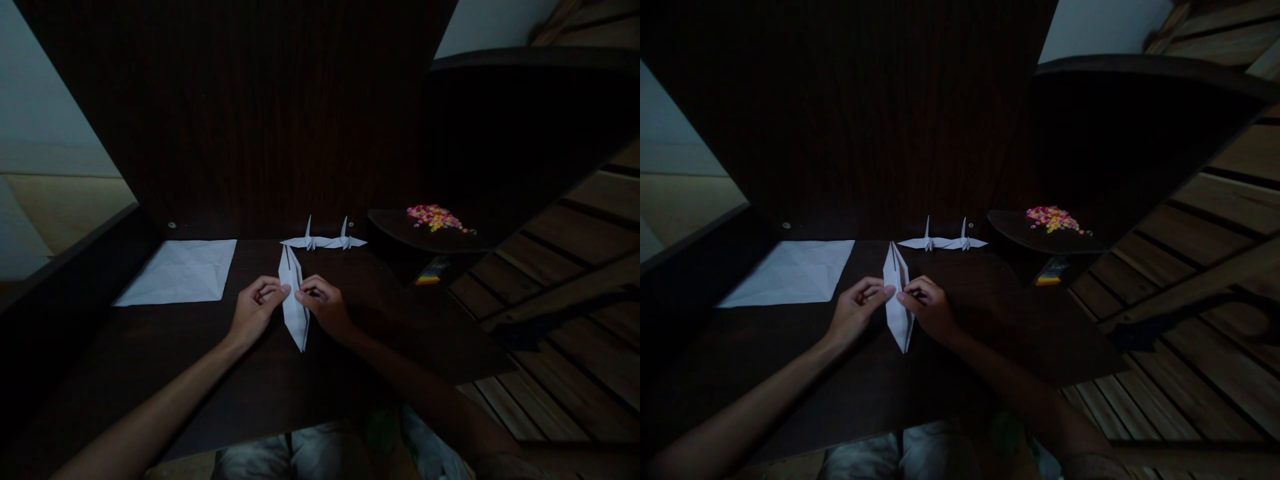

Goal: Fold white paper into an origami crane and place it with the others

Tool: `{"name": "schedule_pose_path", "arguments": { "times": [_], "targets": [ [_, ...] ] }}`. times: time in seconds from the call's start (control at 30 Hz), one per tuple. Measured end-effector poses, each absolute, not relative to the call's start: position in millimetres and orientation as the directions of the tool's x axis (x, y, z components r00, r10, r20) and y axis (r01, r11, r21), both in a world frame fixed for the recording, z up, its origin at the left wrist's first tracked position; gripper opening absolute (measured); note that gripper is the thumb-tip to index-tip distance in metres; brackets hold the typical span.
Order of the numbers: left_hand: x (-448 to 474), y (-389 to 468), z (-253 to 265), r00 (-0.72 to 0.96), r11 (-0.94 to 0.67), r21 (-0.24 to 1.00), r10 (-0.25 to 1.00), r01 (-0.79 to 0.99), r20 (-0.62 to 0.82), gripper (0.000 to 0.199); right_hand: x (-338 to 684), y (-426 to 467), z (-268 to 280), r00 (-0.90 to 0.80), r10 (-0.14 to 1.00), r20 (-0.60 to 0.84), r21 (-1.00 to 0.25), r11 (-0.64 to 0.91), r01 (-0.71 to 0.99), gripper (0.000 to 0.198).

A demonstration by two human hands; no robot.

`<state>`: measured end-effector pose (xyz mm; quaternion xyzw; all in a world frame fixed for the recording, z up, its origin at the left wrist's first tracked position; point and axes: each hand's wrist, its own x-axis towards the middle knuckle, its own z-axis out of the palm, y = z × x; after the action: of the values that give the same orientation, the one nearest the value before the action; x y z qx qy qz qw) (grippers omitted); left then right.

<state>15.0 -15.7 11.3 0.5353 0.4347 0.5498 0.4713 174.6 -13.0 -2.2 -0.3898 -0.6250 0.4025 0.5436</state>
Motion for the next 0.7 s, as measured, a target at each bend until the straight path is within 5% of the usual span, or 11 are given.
{"name": "schedule_pose_path", "arguments": {
  "times": [0.17, 0.47, 0.6, 0.7],
  "targets": [
    [14.2, -15.2, 11.1, 0.024, -0.140, 0.988, 0.990, -0.064, 0.142, 0.030, 173.0, -11.7, -3.3, -0.091, 0.943, 0.320, -0.947, 0.322, 0.009, 0.008],
    [14.3, -16.9, 11.3, 0.042, -0.132, 0.980, 0.989, -0.150, 0.140, 0.046, 173.3, -8.6, -1.1, -0.076, 0.990, 0.118, -0.972, 0.100, -0.213, 0.043],
    [13.2, -15.5, 11.2, 0.117, -0.034, 0.990, 0.992, -0.139, 0.051, 0.057, 173.9, -9.4, 3.5, -0.150, 0.989, -0.003, -0.981, -0.032, -0.190, 0.035],
    [12.8, -14.1, 9.5, 0.158, 0.025, 0.991, 0.987, -0.130, -0.005, 0.046, 175.9, -9.4, 3.4, -0.146, 0.989, 0.024, -0.986, -0.001, -0.169, 0.028]
  ]
}}
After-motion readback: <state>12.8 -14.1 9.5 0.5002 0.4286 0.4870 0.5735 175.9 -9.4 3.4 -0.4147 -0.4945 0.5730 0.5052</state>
